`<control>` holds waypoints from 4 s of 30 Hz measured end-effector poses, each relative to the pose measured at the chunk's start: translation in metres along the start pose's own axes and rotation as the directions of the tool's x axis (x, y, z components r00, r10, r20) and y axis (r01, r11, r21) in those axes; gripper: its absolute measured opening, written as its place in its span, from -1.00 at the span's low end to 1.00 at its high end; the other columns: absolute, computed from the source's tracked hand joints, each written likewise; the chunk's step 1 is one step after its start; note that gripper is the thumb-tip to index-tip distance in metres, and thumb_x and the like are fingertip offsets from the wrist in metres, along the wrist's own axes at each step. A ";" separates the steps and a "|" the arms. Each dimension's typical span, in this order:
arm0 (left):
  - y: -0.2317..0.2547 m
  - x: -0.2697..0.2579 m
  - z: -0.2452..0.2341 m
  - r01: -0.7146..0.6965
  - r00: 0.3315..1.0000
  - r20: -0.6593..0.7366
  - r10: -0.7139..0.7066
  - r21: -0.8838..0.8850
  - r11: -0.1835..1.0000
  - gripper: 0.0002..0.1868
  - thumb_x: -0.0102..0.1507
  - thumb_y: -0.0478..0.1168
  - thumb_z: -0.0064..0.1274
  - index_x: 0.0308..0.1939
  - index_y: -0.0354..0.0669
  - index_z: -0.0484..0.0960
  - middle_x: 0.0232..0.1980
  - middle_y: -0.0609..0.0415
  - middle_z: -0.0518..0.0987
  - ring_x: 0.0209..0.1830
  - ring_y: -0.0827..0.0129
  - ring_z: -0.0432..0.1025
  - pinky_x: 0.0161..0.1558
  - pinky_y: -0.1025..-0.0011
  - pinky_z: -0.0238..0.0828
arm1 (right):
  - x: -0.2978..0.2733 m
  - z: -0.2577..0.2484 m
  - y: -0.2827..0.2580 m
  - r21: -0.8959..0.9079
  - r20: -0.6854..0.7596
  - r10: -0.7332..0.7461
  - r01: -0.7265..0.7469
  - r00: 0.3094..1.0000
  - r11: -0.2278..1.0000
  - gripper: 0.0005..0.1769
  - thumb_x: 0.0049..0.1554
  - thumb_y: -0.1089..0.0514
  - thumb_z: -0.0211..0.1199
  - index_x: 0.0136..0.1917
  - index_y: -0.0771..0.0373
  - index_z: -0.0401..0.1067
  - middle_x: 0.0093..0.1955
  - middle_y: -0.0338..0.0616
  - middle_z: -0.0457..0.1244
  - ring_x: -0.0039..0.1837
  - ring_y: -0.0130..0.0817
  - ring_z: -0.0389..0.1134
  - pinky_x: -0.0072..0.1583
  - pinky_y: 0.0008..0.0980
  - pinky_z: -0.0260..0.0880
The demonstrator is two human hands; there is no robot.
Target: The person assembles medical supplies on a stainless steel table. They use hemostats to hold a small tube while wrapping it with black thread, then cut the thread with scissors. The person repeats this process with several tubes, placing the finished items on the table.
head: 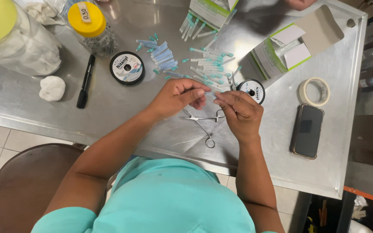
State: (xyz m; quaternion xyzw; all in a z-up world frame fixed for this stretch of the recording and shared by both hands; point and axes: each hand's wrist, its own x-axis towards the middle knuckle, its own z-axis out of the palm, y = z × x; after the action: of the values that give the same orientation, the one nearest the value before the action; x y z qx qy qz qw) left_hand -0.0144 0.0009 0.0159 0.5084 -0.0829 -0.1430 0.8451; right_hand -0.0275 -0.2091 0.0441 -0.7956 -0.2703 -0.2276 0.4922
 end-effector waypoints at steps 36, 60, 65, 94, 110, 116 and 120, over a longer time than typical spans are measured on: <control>-0.017 -0.002 -0.005 0.042 0.987 0.156 -0.046 0.024 0.999 -0.85 0.30 -0.33 0.12 -0.10 -0.36 0.64 -0.35 0.03 0.52 -0.36 0.50 0.48 -0.33 0.48 0.61 | 0.000 0.014 -0.003 0.092 0.034 0.102 -0.105 0.994 0.990 -0.91 0.08 0.37 0.52 -0.10 0.32 0.68 -0.18 -0.02 0.38 -0.22 -0.32 0.38 -0.13 -0.27 0.45; -0.020 0.021 -0.059 -0.208 0.860 0.061 0.506 0.949 0.239 -0.94 0.27 -0.14 0.25 -0.18 0.12 0.77 -0.22 0.08 0.55 -0.17 0.12 0.42 -0.03 0.19 0.30 | 0.004 0.005 -0.008 -0.159 -0.077 0.078 -0.089 0.994 0.983 -0.85 0.21 0.35 0.43 0.08 0.30 0.66 -0.08 0.08 0.36 -0.14 -0.13 0.38 -0.14 -0.25 0.43; -0.017 0.021 -0.088 0.093 0.898 -0.029 0.440 0.988 -0.125 -0.87 0.18 -0.17 0.30 -0.19 0.09 0.77 -0.24 0.11 0.48 -0.13 0.20 0.29 -0.03 0.16 0.09 | 0.004 -0.013 0.017 -0.249 -0.126 0.090 -0.119 0.988 0.961 -0.86 0.25 0.35 0.42 0.09 0.29 0.65 -0.05 0.00 0.36 -0.12 -0.19 0.41 -0.12 -0.27 0.45; -0.019 0.014 -0.019 -0.119 0.987 0.039 0.156 0.833 0.540 -0.95 0.45 -0.31 -0.01 -0.04 -0.22 0.49 -0.15 -0.16 0.60 -0.10 -0.12 0.54 -0.07 0.07 0.43 | -0.027 0.045 0.030 -0.506 0.166 0.214 -0.103 0.963 0.856 -0.66 0.26 -0.18 0.18 0.16 0.03 0.50 -0.13 -0.21 0.34 0.00 -0.09 0.45 -0.05 -0.09 0.50; -0.010 0.008 -0.025 -0.375 0.921 0.309 0.237 0.868 0.326 -0.84 0.34 -0.19 0.22 -0.03 -0.11 0.72 -0.27 0.04 0.65 -0.21 0.13 0.57 -0.10 0.25 0.51 | -0.021 0.038 0.030 -0.530 0.108 0.098 -0.026 0.989 0.848 -0.61 0.38 -0.17 -0.11 -0.18 0.02 0.31 -0.33 -0.24 0.18 -0.20 -0.11 0.39 -0.22 -0.17 0.41; 0.015 0.006 -0.018 -0.419 0.908 0.389 0.155 0.834 0.358 -0.85 0.40 -0.33 0.02 -0.17 -0.17 0.71 -0.35 -0.09 0.60 -0.29 -0.11 0.49 -0.15 0.10 0.42 | -0.015 0.032 0.028 -0.449 0.203 -0.022 0.113 0.979 0.886 -0.64 0.39 -0.08 -0.12 -0.16 0.08 0.29 -0.32 -0.20 0.14 -0.20 -0.08 0.35 -0.22 -0.18 0.38; 0.014 0.006 -0.020 -0.396 0.916 0.388 0.105 0.828 0.396 -0.85 0.37 -0.37 0.02 -0.21 -0.17 0.71 -0.37 -0.08 0.58 -0.29 -0.09 0.47 -0.14 0.11 0.41 | -0.013 0.027 0.022 -0.383 0.247 -0.062 0.156 0.967 0.910 -0.64 0.40 -0.04 -0.11 -0.16 0.12 0.29 -0.31 -0.18 0.13 -0.19 -0.07 0.33 -0.21 -0.18 0.37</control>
State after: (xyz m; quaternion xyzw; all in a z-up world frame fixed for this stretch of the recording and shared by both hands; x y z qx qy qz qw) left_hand -0.0005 0.0222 0.0186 0.8328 -0.3376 -0.0159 0.4384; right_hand -0.0200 -0.1957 0.0105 -0.8836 -0.3173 -0.2120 0.2713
